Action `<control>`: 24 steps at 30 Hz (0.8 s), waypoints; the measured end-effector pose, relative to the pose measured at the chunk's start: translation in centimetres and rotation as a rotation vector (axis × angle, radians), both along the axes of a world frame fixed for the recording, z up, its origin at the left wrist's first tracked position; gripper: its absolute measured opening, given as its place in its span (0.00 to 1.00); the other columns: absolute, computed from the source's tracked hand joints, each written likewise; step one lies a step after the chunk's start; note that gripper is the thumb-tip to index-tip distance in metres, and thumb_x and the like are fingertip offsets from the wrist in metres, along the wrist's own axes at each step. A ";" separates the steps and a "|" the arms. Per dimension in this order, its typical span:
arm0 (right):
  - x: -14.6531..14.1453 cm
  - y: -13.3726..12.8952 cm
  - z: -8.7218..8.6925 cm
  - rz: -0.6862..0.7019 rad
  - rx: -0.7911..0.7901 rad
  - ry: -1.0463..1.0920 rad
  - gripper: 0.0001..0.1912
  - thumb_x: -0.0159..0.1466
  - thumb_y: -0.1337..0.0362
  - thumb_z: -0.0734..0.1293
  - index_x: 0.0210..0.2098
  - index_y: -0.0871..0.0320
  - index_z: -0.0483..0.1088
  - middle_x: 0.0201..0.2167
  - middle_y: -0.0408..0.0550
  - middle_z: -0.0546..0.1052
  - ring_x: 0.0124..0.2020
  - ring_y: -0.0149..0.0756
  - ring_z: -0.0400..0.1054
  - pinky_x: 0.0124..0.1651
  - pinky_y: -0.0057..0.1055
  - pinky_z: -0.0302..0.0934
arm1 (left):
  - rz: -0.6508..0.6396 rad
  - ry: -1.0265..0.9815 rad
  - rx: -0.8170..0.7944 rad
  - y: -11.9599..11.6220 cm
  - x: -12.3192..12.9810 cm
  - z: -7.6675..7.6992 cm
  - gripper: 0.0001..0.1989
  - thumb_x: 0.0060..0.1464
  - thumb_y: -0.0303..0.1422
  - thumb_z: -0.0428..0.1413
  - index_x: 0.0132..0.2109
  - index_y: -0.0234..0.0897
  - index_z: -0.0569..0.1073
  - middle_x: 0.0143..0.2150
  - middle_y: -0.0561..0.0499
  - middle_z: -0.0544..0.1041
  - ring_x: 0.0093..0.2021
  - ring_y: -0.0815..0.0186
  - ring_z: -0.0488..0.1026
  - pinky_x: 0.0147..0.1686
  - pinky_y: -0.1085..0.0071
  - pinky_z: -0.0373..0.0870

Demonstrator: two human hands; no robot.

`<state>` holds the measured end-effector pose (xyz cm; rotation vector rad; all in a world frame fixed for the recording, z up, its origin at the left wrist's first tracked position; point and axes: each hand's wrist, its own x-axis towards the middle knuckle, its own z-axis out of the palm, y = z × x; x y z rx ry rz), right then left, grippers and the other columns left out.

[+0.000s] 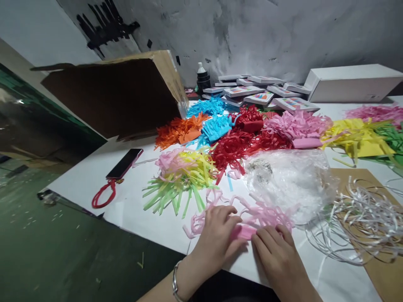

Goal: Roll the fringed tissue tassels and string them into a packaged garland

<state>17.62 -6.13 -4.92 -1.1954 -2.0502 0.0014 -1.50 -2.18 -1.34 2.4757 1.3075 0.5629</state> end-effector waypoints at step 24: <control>2.0 -0.8 0.5 -0.303 -0.141 -0.169 0.09 0.68 0.70 0.61 0.33 0.56 0.70 0.38 0.50 0.77 0.43 0.46 0.70 0.60 0.53 0.47 | 0.068 0.190 -0.083 -0.5 1.5 0.1 0.05 0.59 0.25 0.54 0.34 0.37 0.71 0.38 0.47 0.74 0.40 0.57 0.68 0.44 0.54 0.61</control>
